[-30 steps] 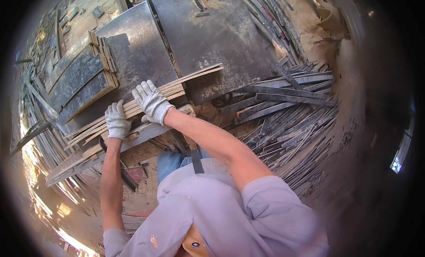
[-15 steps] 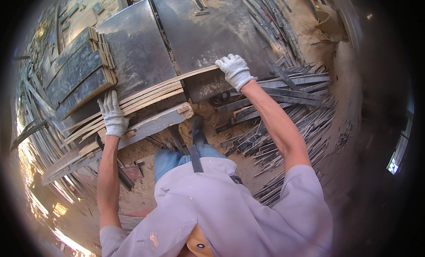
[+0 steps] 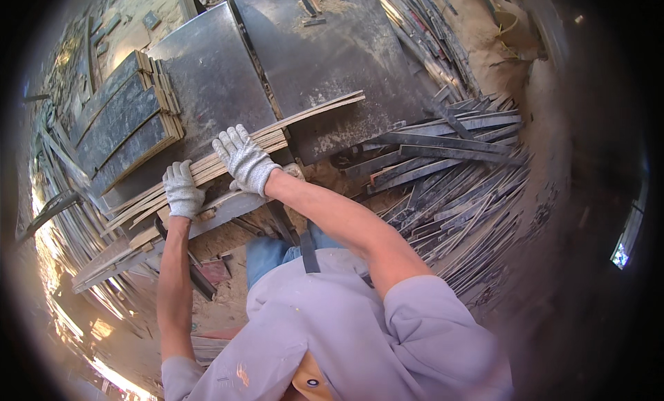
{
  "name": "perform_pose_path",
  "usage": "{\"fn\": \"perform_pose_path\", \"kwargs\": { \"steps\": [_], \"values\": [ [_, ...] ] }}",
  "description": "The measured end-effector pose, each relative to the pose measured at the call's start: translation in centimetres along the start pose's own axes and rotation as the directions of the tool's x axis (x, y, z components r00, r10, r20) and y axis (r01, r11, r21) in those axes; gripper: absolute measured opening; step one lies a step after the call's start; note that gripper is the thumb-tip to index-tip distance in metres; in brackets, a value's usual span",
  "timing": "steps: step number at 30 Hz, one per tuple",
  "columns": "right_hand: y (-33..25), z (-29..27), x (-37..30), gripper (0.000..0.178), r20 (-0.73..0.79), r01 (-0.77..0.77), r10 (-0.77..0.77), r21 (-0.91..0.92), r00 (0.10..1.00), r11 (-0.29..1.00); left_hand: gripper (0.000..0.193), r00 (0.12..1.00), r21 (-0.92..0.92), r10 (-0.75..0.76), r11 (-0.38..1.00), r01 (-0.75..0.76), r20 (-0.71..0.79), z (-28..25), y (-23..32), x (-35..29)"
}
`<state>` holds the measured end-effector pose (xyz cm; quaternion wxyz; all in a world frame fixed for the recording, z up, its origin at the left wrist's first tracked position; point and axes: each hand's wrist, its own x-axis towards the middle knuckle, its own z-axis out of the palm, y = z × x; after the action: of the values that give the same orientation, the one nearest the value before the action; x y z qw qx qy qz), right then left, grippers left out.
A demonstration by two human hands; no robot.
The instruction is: The person repeatedly places long metal strips onto a table saw, pushes them through the blade to cut them, and then stacks the cut pieces. The person also picks up and organizes the cut metal strips.
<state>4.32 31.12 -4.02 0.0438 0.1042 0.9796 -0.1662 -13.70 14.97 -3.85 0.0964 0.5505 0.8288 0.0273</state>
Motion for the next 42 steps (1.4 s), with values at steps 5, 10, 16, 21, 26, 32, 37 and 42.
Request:
{"fn": "perform_pose_path", "kwargs": {
  "steps": [5,10,16,21,26,32,37,42],
  "values": [
    [0.3,2.6,2.8,0.048,-0.177,-0.034,0.027,-0.036,0.984,0.999,0.076,1.0,0.03,-0.01,0.999,0.011,-0.004,0.0,-0.9,0.5],
    [1.5,1.0,5.7,0.036,-0.151,-0.045,0.04,-0.033,0.988,0.998,0.074,0.999,0.045,-0.006,0.999,0.007,-0.038,-0.2,-2.5,3.2],
    [3.9,-0.5,9.7,0.039,-0.189,-0.047,0.031,-0.082,0.981,0.995,0.068,0.999,0.051,-0.023,0.998,0.025,-0.048,-1.1,-3.9,7.9],
    [6.3,-2.4,14.3,0.042,-0.18,-0.047,0.034,-0.069,0.983,0.996,0.065,0.996,0.052,-0.001,0.999,0.005,-0.085,-2.2,-6.1,12.7],
    [8.5,-3.3,18.0,0.042,-0.162,-0.085,0.068,-0.1,0.984,0.991,0.061,0.994,0.081,0.034,0.996,-0.026,-0.1,-3.1,-7.9,17.6],
    [8.9,-3.7,18.7,0.042,-0.179,-0.081,0.056,-0.138,0.982,0.987,0.058,0.989,0.075,0.035,0.997,-0.025,-0.141,-2.7,-8.1,18.3],
    [9.2,-4.6,19.2,0.044,-0.146,-0.062,0.046,-0.11,0.988,0.992,0.058,0.992,0.108,0.014,0.994,0.0,-0.129,-3.2,-8.2,18.3],
    [9.0,-4.4,19.5,0.049,-0.117,-0.083,0.066,-0.149,0.991,0.985,0.057,0.985,0.104,0.032,0.994,-0.015,-0.168,-2.9,-8.3,18.4]
  ]
}}
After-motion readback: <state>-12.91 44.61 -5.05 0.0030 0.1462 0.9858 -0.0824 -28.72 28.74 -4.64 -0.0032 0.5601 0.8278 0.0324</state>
